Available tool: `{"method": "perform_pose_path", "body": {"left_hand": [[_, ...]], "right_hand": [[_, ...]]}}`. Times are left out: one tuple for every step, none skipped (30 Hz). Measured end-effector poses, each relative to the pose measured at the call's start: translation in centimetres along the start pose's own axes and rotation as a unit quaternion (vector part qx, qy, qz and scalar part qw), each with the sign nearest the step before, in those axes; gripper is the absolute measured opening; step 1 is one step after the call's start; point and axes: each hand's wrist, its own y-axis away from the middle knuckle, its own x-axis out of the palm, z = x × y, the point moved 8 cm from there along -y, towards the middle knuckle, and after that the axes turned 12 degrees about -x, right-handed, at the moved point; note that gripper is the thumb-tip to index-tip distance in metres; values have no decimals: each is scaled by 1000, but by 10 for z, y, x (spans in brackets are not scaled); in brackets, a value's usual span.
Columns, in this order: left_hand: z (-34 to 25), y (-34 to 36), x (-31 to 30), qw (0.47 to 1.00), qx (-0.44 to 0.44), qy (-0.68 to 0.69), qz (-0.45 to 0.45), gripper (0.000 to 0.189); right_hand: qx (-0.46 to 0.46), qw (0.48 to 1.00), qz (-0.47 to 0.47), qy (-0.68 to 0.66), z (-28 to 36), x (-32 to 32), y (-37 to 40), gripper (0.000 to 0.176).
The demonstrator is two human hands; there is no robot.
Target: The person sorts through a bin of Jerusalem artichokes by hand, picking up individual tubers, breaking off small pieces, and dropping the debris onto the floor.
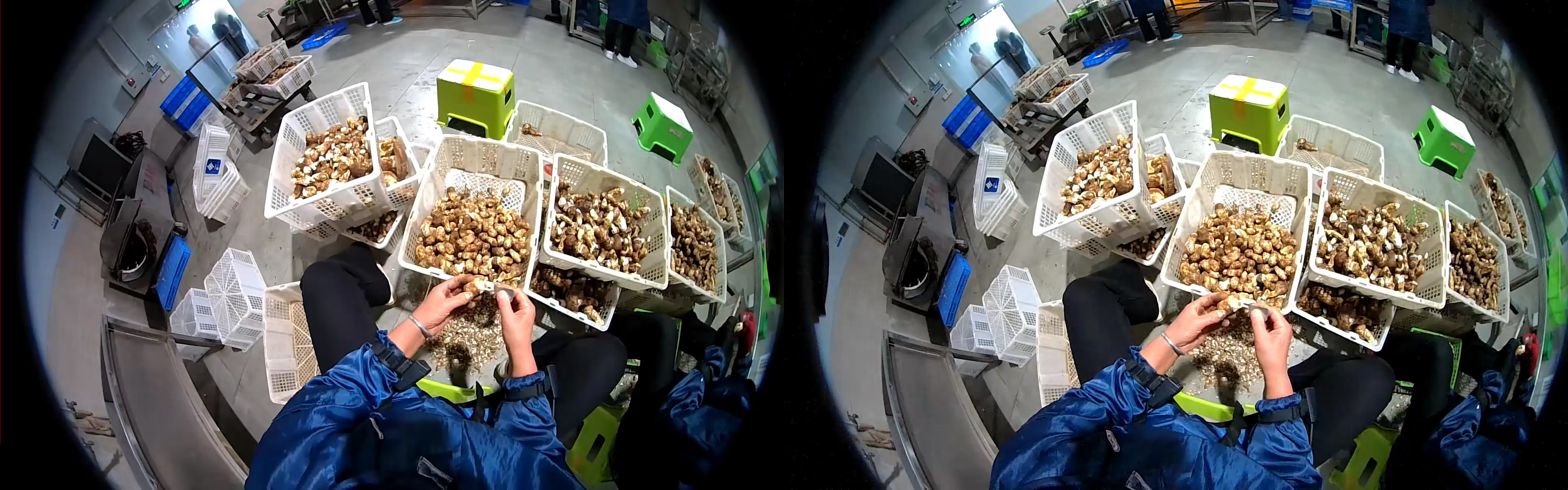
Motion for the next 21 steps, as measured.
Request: {"method": "perform_pose_path", "body": {"left_hand": [[1,-1,-1,1000,-5,8,-2,42],[1,-2,-3,1000,-9,17,-3,42],[2,-1,-3,1000,-15,26,-5,43],[-1,0,-3,1000,1,-15,-22,43],[-3,2,-2,997,18,-58,-38,44],[-7,3,0,993,35,-100,-53,45],[-13,5,3,986,68,-139,-61,49],[-13,5,4,987,49,-141,-56,49],[-17,11,8,988,31,-143,-51,50],[-19,14,11,988,12,-145,-47,50],[-16,13,10,990,5,-136,-36,50],[-18,13,12,989,16,-144,-28,50],[-20,14,14,988,27,-152,-21,50],[-21,15,17,986,38,-160,-14,49],[-23,16,20,984,76,-159,3,49],[-21,15,18,983,70,-168,1,50],[-18,14,15,982,63,-178,-1,50],[-16,15,13,981,56,-188,-3,50],[-15,15,11,982,39,-185,-4,51],[-15,15,10,983,28,-179,2,51],[-16,16,13,985,18,-173,7,52]], "right_hand": [[-13,1000,14,16,2,4,0,14],[-26,999,28,32,3,8,1,14],[-60,996,40,53,12,11,1,13],[-79,992,68,64,16,14,0,13],[-87,991,80,66,19,18,1,13],[-96,989,91,68,23,21,1,13],[-103,988,86,77,24,20,0,13],[-110,987,81,85,25,19,0,13],[-118,986,75,92,26,19,0,14],[-30,997,62,40,13,14,2,15],[15,998,52,28,4,9,2,16],[59,997,42,15,-1,7,3,17],[3,998,53,-14,9,13,1,16],[-54,996,66,22,20,17,1,14],[-54,995,80,32,23,19,2,13],[-53,993,94,42,23,20,5,12],[-42,995,91,24,9,17,5,12],[5,997,76,-30,5,15,6,12],[47,995,69,-53,-8,10,6,13],[87,991,62,-76,-20,6,7,13],[75,991,68,-85,-12,8,6,15]]}}
